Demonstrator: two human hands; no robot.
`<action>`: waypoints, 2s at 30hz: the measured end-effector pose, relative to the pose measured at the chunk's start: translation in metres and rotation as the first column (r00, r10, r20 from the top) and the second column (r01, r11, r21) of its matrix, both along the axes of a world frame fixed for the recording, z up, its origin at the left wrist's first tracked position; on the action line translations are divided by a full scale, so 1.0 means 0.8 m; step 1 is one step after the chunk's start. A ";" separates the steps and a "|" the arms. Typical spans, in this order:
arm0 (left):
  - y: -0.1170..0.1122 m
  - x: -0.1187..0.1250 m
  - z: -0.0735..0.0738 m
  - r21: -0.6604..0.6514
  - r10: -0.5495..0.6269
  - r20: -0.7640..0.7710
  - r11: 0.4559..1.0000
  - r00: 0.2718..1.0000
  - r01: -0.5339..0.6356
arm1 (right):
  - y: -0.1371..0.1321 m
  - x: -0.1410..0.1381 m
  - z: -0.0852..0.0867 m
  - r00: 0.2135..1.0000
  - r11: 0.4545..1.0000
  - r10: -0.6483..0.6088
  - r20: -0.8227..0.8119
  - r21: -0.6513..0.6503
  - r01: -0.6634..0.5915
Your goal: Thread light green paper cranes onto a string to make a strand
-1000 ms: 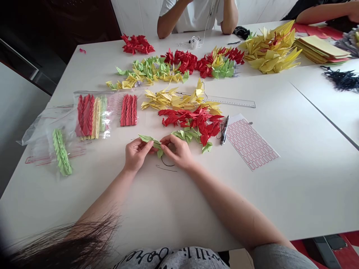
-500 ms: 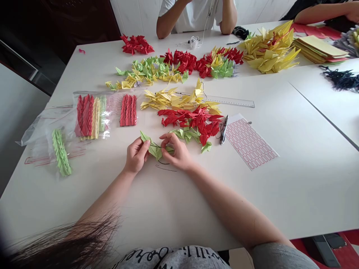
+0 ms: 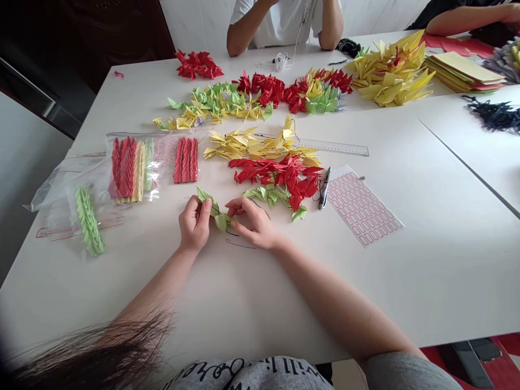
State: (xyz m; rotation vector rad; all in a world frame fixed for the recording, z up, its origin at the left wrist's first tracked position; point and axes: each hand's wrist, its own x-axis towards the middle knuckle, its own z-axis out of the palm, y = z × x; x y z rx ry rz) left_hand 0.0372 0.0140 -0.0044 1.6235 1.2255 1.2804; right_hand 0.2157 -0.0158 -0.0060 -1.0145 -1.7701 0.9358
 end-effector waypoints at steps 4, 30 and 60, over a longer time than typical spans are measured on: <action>0.001 -0.002 -0.005 -0.026 0.024 0.017 0.999 1.000 -0.024 | 0.001 -0.003 -0.003 0.999 1.000 -0.007 0.036 0.003 0.007; 0.010 0.000 -0.006 0.008 -0.100 0.080 0.995 0.992 0.099 | 0.005 -0.008 -0.018 0.849 0.862 -0.505 -0.157 -0.043 0.505; 0.010 0.003 -0.002 -0.373 0.024 0.383 0.918 0.924 0.131 | 0.004 -0.004 -0.003 0.983 0.947 -0.151 0.109 0.300 0.112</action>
